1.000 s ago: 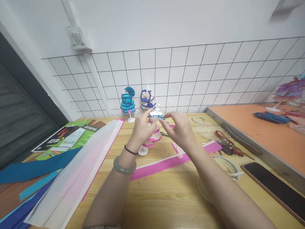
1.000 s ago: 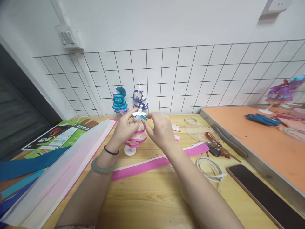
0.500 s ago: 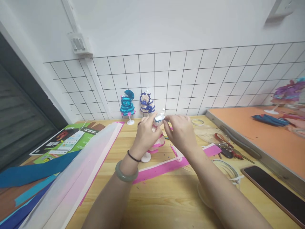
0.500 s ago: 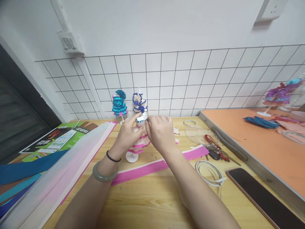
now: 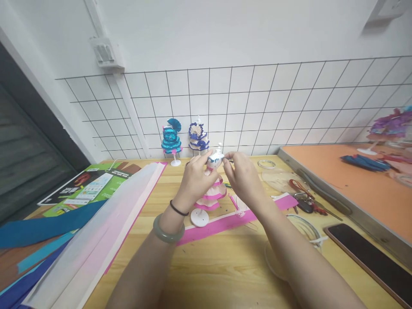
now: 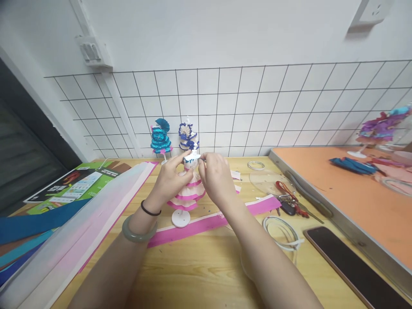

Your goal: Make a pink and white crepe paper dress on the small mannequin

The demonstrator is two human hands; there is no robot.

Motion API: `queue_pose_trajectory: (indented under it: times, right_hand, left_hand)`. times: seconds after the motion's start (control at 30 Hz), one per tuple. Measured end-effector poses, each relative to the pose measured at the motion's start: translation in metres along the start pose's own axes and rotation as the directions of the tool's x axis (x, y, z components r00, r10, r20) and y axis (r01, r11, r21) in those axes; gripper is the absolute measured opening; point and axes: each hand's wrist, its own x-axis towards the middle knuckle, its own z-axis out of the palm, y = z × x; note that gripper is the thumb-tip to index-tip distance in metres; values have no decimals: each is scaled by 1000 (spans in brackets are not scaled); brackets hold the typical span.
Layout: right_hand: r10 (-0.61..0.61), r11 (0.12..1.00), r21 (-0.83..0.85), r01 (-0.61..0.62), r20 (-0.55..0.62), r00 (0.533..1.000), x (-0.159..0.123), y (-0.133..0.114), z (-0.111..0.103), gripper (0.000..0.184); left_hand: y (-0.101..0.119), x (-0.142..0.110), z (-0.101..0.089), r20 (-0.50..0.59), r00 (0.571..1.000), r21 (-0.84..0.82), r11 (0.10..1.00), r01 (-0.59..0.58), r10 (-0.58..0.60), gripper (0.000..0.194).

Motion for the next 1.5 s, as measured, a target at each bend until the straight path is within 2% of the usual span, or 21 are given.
queue_pose_trajectory:
  times: [0.23, 0.43, 0.53, 0.67, 0.7, 0.73, 0.83, 0.9, 1.0, 1.13, 1.3, 1.4, 1.5]
  right_hand:
    - [119, 973, 196, -125, 44, 992, 1, -1, -3, 14]
    - [190, 917, 347, -196, 53, 980, 0, 0, -3, 16]
    - [234, 822, 510, -255, 105, 966, 1, 0, -3, 24]
    - [343, 600, 704, -380, 203, 917, 3, -1, -4, 36]
    - [359, 591, 706, -391, 204, 911, 3, -1, -5, 38]
    - [361, 618, 682, -392, 196, 912, 2, -2, -5, 38]
    - [301, 796, 517, -316, 114, 947, 1, -5, -4, 34]
    - [228, 879, 414, -234, 65, 971, 0, -6, -3, 29]
    - [157, 923, 351, -158, 32, 987, 0, -6, -3, 25]
    - [176, 870, 455, -192, 77, 981, 1, -5, -6, 25]
    - [222, 722, 631, -285, 179, 959, 4, -4, -12, 26]
    - [226, 649, 691, -319, 226, 948, 6, -5, -15, 26]
    - [219, 590, 731, -342, 264, 940, 6, -4, -16, 24]
  left_hand:
    - [-6, 2, -2, 33, 997, -147, 987, 72, -68, 53]
    - [-8, 2, -3, 44, 994, -205, 973, 103, -96, 55]
    - [-9, 3, -5, 28, 995, -206, 973, 100, -96, 55]
    - [-10, 4, -9, -2, 992, -181, 976, 121, -123, 56]
    - [-10, 4, -9, -12, 992, -166, 979, 118, -122, 56]
    - [-10, 4, -9, -21, 993, -146, 983, 109, -113, 56]
    - [-9, 4, -6, -21, 998, -87, 995, 57, -59, 59]
    - [-7, 3, -4, -11, 999, -66, 997, 32, -32, 59]
    - [-5, 2, -3, 14, 999, -90, 995, 48, -47, 57]
    - [-7, 3, -7, 96, 988, -242, 960, 138, -118, 56]
    - [-15, 6, -11, 178, 980, -408, 899, 160, -93, 52]
    - [-17, 8, -15, 213, 973, -490, 851, 189, -94, 50]
    - [-16, 8, -20, 251, 962, -552, 802, 230, -103, 41]
